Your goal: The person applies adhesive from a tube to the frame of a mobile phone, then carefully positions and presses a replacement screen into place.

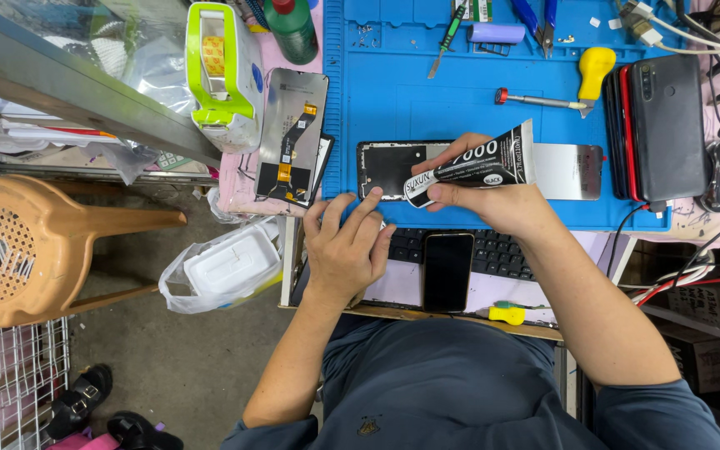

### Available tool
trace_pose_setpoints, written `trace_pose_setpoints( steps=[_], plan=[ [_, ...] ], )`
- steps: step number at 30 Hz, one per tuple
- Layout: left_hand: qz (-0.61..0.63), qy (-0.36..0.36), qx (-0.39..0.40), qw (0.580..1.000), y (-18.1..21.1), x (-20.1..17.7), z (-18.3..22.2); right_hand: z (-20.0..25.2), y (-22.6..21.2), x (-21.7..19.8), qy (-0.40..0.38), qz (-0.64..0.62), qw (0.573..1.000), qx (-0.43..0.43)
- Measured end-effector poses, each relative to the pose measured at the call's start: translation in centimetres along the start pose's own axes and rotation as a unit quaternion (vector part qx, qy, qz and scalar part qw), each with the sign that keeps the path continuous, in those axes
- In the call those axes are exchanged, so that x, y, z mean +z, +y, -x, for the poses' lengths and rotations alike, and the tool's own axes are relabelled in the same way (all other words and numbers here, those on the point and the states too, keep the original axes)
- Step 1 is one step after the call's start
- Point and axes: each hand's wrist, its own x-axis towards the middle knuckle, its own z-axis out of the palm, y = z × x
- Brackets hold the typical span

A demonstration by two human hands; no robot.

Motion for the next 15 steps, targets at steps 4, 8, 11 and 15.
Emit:
trace_pose_setpoints(
  steps=[4,8,11,15],
  plan=[
    [-0.005,-0.002,0.002,1.0,0.1,0.0,0.1,0.2,-0.3,-0.6,0.008,-0.01,1.0,0.001],
    [-0.007,-0.003,0.003,1.0,0.1,0.0,0.1,0.7,-0.7,-1.3,0.011,0.009,1.0,-0.004],
    [-0.008,-0.004,0.003,1.0,0.1,0.0,0.1,1.1,-1.0,-1.7,0.015,0.022,1.0,-0.01],
    [-0.007,0.002,0.007,1.0,0.2,0.1,0.0,1.5,-1.4,-2.4,0.02,0.033,0.999,-0.013]
  ],
)
